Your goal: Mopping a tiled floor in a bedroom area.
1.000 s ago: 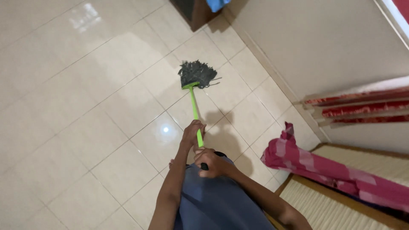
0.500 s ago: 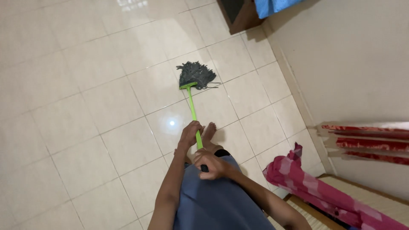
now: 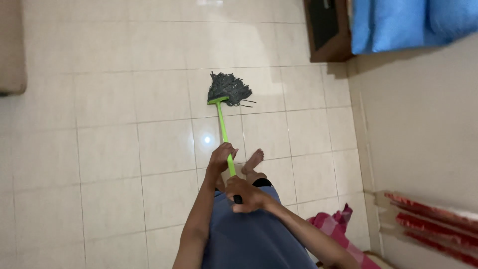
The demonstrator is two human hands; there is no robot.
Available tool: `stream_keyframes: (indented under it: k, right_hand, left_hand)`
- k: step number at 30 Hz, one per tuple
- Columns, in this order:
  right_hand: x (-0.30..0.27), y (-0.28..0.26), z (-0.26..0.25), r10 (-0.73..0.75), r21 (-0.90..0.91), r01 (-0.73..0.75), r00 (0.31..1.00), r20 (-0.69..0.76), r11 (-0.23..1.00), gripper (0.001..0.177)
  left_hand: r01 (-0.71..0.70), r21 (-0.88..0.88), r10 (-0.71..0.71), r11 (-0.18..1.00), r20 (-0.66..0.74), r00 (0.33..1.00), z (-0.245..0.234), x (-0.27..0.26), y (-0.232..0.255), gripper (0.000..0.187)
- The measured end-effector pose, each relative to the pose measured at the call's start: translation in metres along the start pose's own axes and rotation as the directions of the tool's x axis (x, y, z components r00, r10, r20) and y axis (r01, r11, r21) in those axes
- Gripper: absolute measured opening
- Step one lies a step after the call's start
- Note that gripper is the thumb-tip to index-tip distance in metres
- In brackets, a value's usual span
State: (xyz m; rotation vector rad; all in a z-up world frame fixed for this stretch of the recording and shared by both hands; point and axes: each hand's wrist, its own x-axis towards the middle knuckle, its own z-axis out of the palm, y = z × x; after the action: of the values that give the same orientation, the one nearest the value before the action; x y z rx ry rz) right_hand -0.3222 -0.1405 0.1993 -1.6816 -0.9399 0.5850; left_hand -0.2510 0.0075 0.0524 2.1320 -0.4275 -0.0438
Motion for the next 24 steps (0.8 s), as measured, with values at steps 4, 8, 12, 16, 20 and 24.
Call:
stream_keyframes:
  k: [4,8,12,16,20,24]
  right_hand:
    - [0.015,-0.005,0.001,-0.029,0.034,0.027,0.998,0.054,0.999,0.037]
    - [0.034,-0.024,-0.001,0.022,0.090,-0.030,0.995,0.093,0.996,0.028]
    - [0.055,-0.040,-0.006,-0.010,0.119,-0.011,0.985,0.173,0.993,0.026]
    - [0.056,-0.024,0.004,-0.019,0.058,0.002,0.958,0.287,0.998,0.027]
    - [0.066,-0.026,0.005,-0.070,0.069,0.050,0.936,0.344,0.996,0.023]
    - [0.074,-0.027,0.001,-0.125,0.111,0.086,0.901,0.415,0.990,0.023]
  left_hand:
    - [-0.270,-0.015,0.245,0.963,-0.370,0.896,-0.027,-0.009,0.007,0.021]
    - [-0.161,0.045,0.167,0.986,-0.331,0.929,-0.041,-0.024,0.001,0.023]
    - [-0.228,0.030,0.215,0.973,-0.470,0.856,-0.057,-0.032,0.001,0.020]
    - [-0.193,0.026,0.178,0.981,-0.526,0.832,-0.065,-0.045,-0.002,0.020]
    - [0.131,0.108,-0.093,0.986,-0.298,0.950,-0.063,-0.063,-0.018,0.026]
    - [0.242,0.125,-0.191,0.962,-0.325,0.926,-0.065,-0.075,-0.024,0.028]
